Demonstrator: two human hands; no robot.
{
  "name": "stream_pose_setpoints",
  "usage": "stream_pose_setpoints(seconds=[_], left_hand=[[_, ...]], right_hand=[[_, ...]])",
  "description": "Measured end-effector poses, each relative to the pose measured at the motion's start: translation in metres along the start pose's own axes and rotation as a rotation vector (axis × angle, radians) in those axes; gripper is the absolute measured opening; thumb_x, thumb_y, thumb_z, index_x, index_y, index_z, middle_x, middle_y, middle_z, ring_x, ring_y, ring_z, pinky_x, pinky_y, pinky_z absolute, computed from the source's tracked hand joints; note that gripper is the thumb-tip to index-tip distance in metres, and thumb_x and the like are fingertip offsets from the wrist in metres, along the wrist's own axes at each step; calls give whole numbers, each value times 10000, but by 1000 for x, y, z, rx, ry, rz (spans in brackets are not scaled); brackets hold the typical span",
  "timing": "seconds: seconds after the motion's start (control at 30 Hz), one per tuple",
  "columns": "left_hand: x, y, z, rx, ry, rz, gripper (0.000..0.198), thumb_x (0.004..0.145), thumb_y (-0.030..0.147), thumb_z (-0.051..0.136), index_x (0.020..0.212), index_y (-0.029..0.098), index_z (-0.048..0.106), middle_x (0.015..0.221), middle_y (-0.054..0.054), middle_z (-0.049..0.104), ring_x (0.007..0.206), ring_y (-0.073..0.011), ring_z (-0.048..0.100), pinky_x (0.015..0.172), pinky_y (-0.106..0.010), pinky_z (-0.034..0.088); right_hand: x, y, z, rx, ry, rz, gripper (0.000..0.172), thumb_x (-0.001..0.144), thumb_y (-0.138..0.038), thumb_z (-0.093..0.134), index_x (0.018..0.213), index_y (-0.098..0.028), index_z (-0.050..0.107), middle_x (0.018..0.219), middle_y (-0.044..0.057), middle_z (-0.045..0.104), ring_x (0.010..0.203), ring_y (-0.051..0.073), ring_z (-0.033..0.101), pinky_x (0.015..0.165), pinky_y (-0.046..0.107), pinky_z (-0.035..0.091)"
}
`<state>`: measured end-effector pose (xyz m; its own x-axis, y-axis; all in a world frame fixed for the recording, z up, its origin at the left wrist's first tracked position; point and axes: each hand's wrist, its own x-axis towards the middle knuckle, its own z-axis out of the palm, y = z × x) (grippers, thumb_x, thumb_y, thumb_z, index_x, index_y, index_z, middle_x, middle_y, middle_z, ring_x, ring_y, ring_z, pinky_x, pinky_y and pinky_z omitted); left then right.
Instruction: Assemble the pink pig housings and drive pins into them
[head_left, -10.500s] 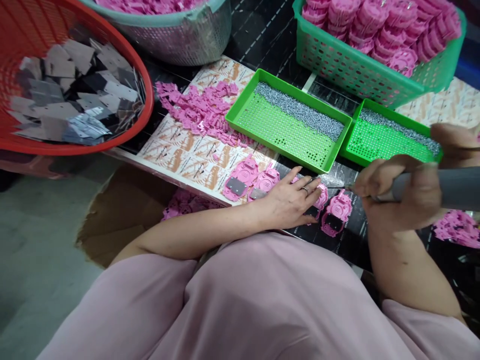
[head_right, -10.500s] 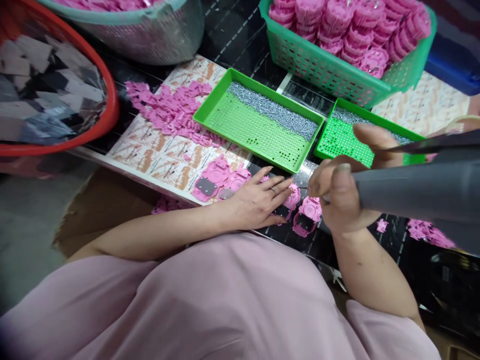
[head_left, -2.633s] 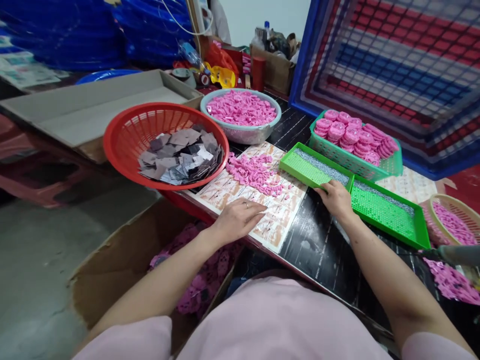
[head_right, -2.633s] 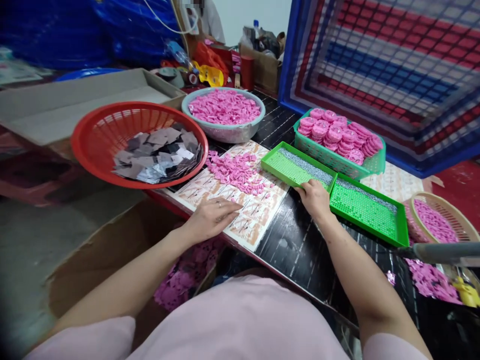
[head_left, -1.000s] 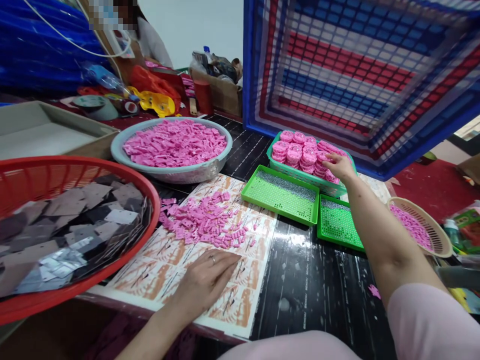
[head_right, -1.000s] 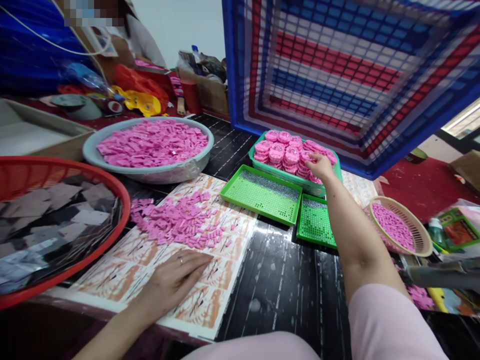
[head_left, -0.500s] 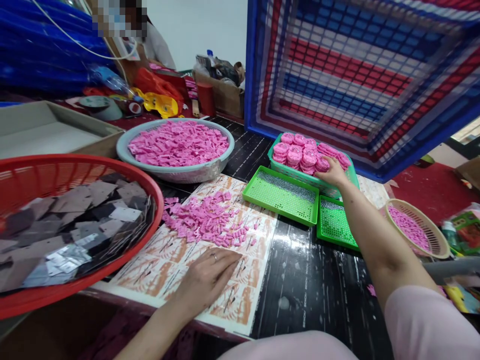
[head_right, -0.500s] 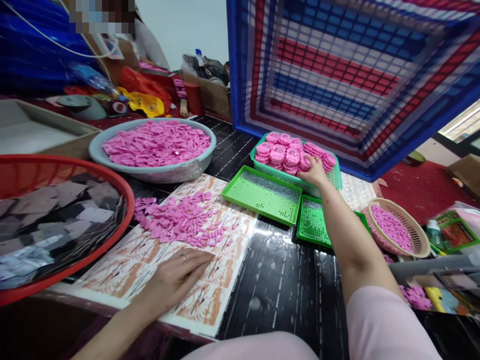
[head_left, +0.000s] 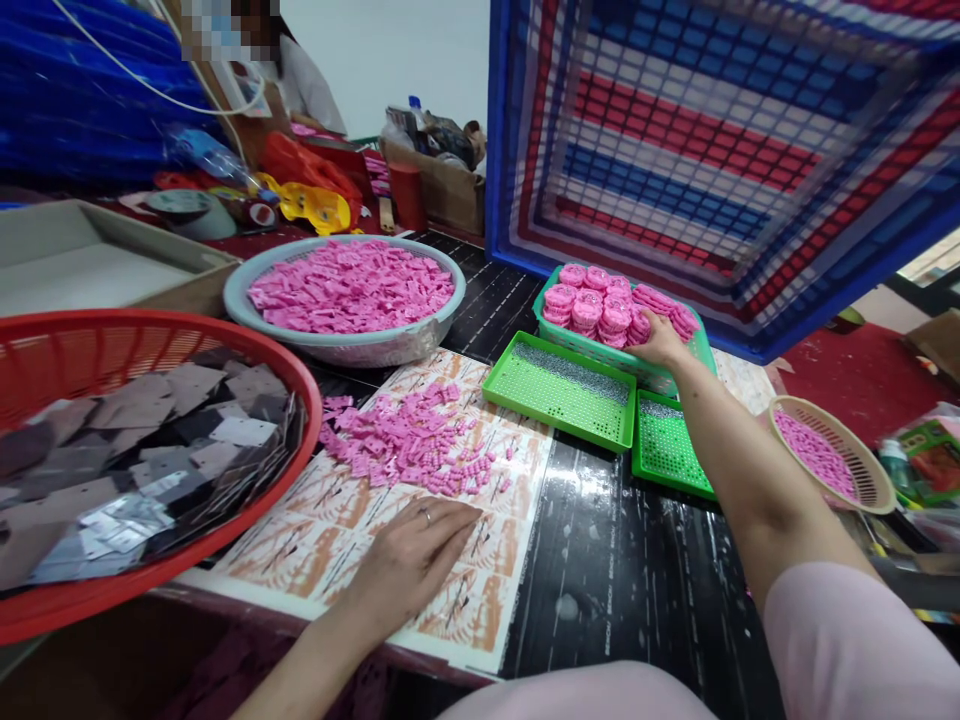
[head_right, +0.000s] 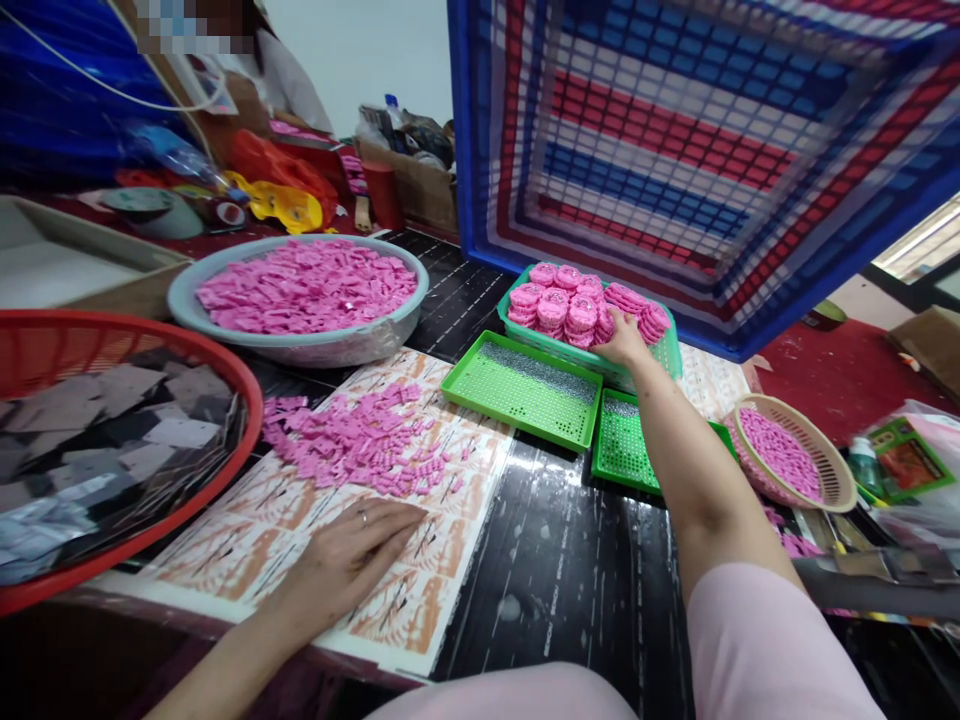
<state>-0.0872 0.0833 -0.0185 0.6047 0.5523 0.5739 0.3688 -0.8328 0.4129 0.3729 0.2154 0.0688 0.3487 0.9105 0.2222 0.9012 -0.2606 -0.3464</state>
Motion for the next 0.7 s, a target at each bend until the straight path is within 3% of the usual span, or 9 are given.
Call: stream_pose_setpoints(seconds=[0.7], left_hand=[[-2,-2,0,-1,-20,0,218,948,170,488,1062,193,672,973,-25,720,892,-131,669,822,-262,528]], right_hand=[[-3,-9,0,-17,50,89,424,907,-394,577,1273,-184,534,1317,105,538,1155,229,561,969,469,504]])
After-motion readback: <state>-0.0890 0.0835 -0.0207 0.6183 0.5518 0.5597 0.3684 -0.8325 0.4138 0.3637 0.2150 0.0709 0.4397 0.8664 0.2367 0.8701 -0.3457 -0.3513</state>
